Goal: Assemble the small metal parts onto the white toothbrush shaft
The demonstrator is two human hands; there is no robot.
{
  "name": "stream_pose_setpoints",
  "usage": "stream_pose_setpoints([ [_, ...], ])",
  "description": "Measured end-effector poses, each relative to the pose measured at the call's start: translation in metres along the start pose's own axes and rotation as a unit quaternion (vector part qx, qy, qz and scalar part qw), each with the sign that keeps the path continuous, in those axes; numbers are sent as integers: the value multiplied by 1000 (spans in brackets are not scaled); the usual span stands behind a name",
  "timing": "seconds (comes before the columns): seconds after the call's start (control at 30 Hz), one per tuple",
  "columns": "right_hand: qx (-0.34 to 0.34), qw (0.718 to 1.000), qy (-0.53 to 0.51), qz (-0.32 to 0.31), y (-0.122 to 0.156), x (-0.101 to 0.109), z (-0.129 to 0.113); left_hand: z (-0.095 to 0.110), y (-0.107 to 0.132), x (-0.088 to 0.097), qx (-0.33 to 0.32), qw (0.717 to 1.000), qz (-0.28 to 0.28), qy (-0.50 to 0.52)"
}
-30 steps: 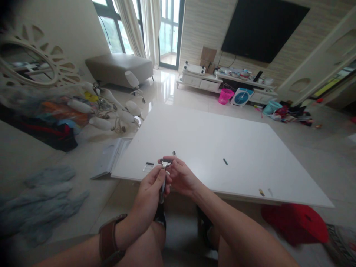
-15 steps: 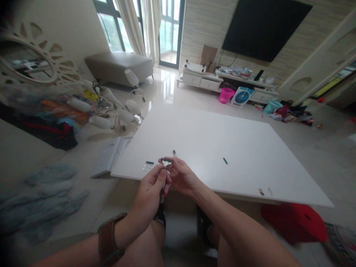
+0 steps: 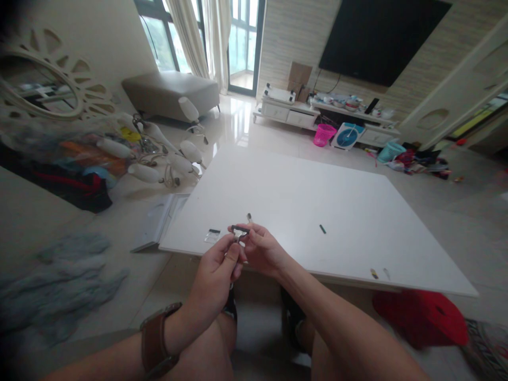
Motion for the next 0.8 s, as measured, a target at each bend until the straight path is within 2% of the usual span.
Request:
stream_pose_setpoints([
  [0.3,51,998,37,22,-1,1,-9,2,2,-1,-4,1000,-13,-1],
  [0.6,70,995,74,9,-1,5,-17,2,3,-1,8,1000,-13,6],
  [0.7,66,996,54,17,-1,3,-12,1,3,-1,3,1000,-6,-6],
  [0.8,34,999,27,16,0,1,-3,1,2,0,9,1000,8,-5],
])
Point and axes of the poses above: each hand's wrist, its own y-axis away from the middle knuckle, its own x-axis out of the back of the hand, z = x × y, the point moved 2 cm from there along -y, towards the middle knuckle, and after that the axes turned 5 degrees about -z, right-handed, at the moved point
